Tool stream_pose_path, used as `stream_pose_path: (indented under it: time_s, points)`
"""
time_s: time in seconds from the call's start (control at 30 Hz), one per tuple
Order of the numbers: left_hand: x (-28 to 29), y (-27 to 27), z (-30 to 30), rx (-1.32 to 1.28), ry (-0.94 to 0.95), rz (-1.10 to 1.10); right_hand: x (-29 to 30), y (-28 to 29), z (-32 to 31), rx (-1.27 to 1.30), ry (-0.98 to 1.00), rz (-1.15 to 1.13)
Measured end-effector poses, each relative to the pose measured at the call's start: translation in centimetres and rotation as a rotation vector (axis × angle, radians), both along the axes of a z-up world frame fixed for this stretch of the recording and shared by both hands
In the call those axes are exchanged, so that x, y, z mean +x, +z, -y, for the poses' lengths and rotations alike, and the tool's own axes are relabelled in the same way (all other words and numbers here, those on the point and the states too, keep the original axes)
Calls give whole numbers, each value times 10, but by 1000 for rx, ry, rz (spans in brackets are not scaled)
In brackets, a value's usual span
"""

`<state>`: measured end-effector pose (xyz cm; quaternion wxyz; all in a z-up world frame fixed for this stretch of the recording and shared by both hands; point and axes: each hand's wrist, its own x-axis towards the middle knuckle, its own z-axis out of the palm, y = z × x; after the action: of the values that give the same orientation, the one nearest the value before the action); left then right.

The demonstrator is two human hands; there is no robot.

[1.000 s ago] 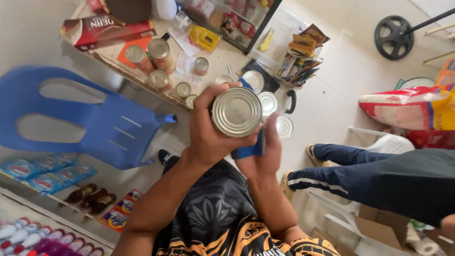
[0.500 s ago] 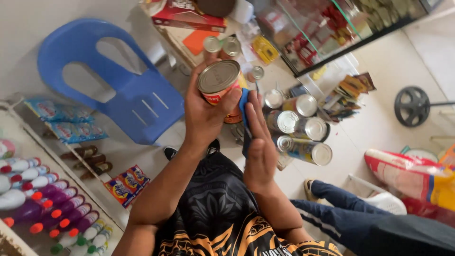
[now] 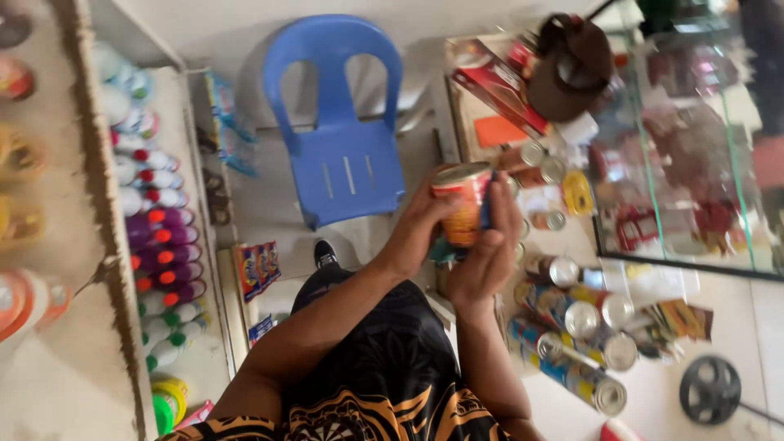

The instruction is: Wiping dust or dirt off canned food items on a shelf using a cloth.

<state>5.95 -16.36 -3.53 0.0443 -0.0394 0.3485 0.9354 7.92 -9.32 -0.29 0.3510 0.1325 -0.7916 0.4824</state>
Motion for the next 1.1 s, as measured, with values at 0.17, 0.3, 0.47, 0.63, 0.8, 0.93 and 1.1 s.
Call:
stream_pose_path:
  time_s: [0.17, 0.3, 0.47, 0.63, 0.8, 0.93, 1.1]
  points:
    - [6, 5, 57, 2, 10, -194, -18, 11, 49, -230, 164, 47]
    - [12, -1, 108, -196, 225, -216, -24, 17, 96, -353, 220, 318]
    - [27, -7, 156, -384, 555, -54, -44, -8, 132, -708, 478, 681]
    - [40, 2, 188, -416, 984, 124, -36, 21, 165, -79, 823, 707]
    - [39, 10, 159, -435, 1188, 211, -55, 10, 157, 2, 1131, 500]
    - [35, 5, 125, -424, 1273, 380, -70, 2, 151, 8, 1266, 449]
    - [51, 7, 124, -405, 1574, 410, -74, -4, 138, -59, 1450, 568]
